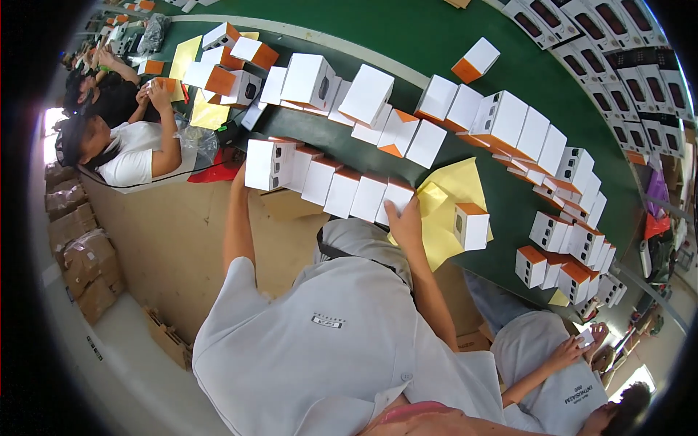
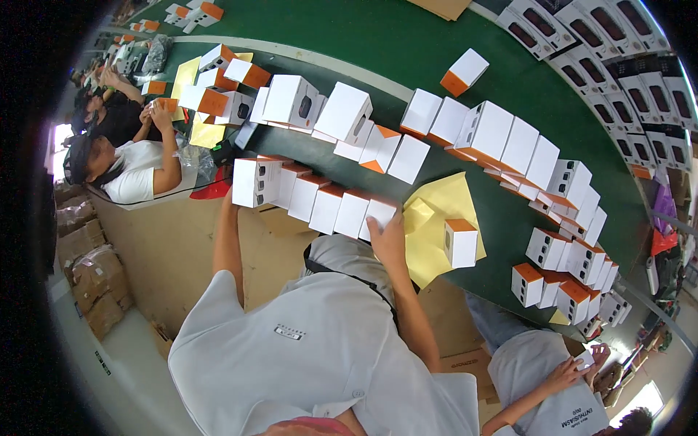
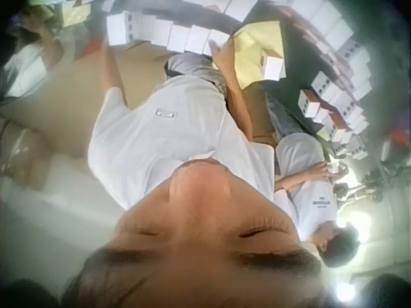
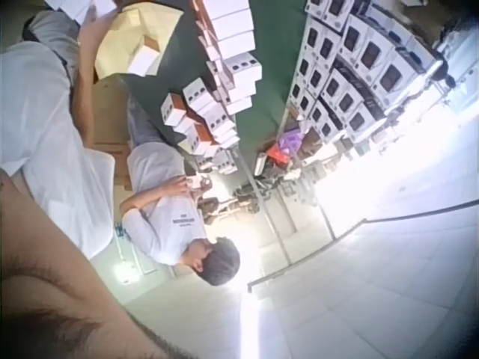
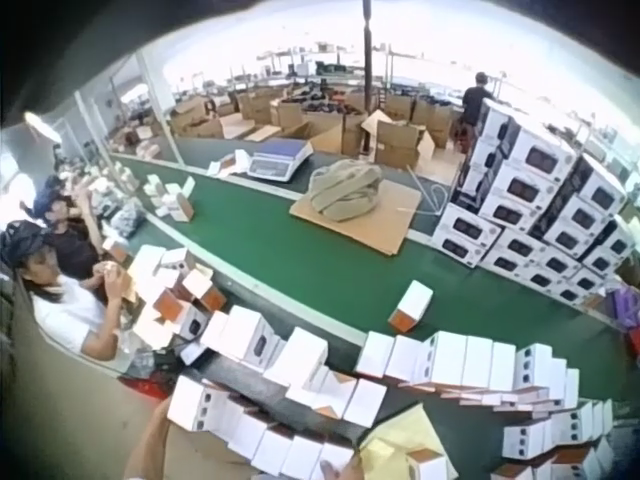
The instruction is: The person packs products into small white and orange boxes, then seals them with yellow stickers by hand.
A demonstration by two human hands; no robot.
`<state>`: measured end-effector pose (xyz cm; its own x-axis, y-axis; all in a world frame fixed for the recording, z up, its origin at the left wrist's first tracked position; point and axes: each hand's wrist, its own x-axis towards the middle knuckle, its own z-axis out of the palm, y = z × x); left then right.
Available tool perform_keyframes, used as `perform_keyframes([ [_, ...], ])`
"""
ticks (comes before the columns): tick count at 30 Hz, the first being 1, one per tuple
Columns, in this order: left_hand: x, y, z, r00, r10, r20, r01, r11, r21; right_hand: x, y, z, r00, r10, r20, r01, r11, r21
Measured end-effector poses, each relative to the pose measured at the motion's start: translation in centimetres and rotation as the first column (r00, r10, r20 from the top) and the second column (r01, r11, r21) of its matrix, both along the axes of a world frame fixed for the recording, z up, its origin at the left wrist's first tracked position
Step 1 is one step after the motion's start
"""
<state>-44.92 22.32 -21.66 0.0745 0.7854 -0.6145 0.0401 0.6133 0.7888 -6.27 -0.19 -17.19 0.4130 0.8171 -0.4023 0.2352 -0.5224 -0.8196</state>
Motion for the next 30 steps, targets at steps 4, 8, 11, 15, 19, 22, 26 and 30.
perform_keyframes([
  [4,0.4,-1.1,-0.4,0.986,0.158,0.055,-0.160,0.987,0.035,-0.1,-1.5,0.1,0.999,0.035,-0.015,-0.036,0.999,-0.038],
  [8,1.0,-1.8,-1.2,0.948,0.288,0.139,-0.297,0.954,0.050,0.7,-3.5,-1.2,0.999,-0.032,-0.023,0.034,0.992,0.118],
  [11,0.6,-4.6,-2.5,0.926,0.366,0.091,-0.366,0.931,-0.021,1.5,-4.1,3.4,0.973,-0.211,0.093,0.213,0.977,-0.014],
  [15,3.6,-16.5,-2.7,0.963,-0.224,-0.148,0.141,0.891,-0.431,5.3,-7.1,5.2,0.867,-0.205,0.454,0.175,0.979,0.107],
  [19,16.2,-21.3,2.7,-0.019,-0.852,-0.523,0.886,0.228,-0.404,7.4,-9.4,4.9,0.654,-0.039,0.755,0.142,0.987,-0.073],
  [22,24.3,-23.2,9.6,-0.087,-0.793,-0.603,0.857,0.249,-0.452,9.0,-10.6,2.4,0.644,0.020,0.765,0.077,0.993,-0.091],
  [26,26.9,-28.3,5.7,0.296,-0.697,-0.653,0.781,0.570,-0.254,11.1,-10.6,2.9,0.691,0.010,0.723,0.105,0.988,-0.114],
  [30,28.6,-32.1,-1.5,0.900,-0.428,-0.080,0.403,0.888,-0.221,11.4,-10.8,2.4,0.739,0.040,0.672,0.024,0.996,-0.086],
])
